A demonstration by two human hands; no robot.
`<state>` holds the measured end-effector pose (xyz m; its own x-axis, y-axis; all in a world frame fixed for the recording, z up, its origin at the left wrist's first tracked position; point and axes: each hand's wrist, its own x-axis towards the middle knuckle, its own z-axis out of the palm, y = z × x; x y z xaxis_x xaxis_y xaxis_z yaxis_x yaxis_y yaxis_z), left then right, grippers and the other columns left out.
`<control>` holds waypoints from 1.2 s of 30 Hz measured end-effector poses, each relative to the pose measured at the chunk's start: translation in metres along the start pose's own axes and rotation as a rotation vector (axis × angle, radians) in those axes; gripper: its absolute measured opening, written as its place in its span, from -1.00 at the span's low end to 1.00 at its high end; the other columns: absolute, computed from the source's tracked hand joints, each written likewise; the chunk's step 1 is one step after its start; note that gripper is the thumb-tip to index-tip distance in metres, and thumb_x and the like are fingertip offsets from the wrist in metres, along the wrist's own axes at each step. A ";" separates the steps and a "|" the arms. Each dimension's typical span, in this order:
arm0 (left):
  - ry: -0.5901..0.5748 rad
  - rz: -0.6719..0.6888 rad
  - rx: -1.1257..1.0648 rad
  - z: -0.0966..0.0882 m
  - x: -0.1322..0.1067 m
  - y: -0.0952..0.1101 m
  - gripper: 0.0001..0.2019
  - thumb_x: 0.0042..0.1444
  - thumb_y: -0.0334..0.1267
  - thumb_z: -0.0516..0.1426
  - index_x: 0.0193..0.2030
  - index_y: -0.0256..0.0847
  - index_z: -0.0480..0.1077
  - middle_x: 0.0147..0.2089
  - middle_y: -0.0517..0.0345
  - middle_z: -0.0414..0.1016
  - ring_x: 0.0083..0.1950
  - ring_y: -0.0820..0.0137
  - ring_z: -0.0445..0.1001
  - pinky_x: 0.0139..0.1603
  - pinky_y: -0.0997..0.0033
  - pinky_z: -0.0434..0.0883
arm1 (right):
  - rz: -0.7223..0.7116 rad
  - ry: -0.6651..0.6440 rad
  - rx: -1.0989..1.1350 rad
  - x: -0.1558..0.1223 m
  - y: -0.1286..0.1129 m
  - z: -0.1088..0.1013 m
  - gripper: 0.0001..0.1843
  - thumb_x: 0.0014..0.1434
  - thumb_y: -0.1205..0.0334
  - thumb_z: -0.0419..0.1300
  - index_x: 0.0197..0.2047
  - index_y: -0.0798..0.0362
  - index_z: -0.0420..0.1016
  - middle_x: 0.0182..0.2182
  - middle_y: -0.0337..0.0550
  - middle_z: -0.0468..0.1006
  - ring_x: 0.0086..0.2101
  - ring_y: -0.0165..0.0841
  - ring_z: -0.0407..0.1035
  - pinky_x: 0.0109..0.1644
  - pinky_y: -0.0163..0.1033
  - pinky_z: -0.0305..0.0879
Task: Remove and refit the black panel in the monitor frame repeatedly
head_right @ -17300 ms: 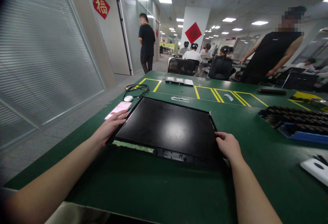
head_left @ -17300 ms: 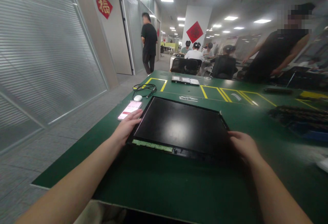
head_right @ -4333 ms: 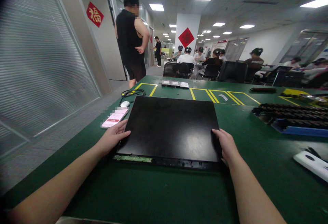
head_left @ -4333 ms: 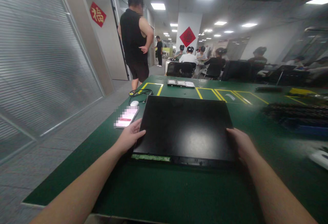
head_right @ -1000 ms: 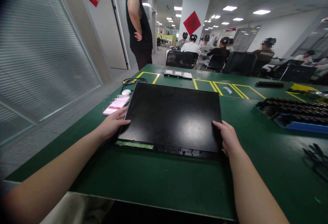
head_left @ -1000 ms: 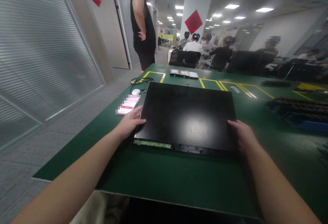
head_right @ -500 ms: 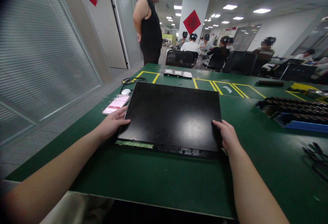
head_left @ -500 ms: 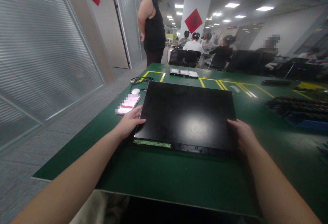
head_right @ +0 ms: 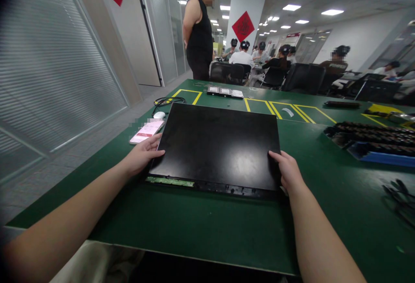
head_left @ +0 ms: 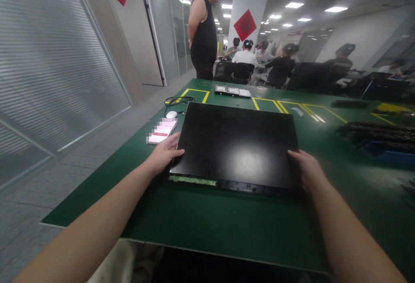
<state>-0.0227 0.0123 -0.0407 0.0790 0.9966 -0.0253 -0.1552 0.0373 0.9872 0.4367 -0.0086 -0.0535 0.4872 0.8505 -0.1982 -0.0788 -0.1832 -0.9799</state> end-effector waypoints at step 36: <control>0.005 0.007 0.027 0.004 -0.003 0.005 -0.17 -0.25 -0.42 0.42 0.27 -0.25 0.40 0.09 -0.09 0.67 0.23 -0.03 0.54 0.36 -0.06 0.33 | 0.026 0.002 -0.009 -0.006 -0.005 0.002 -0.79 -0.06 0.22 0.38 -0.27 -0.03 0.60 -0.35 -0.13 0.69 -0.32 -0.20 0.58 -0.33 -0.21 0.49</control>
<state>-0.0193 0.0090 -0.0355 0.0730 0.9971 -0.0192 -0.1294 0.0286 0.9912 0.4321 -0.0114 -0.0477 0.4872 0.8443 -0.2234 -0.0837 -0.2095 -0.9742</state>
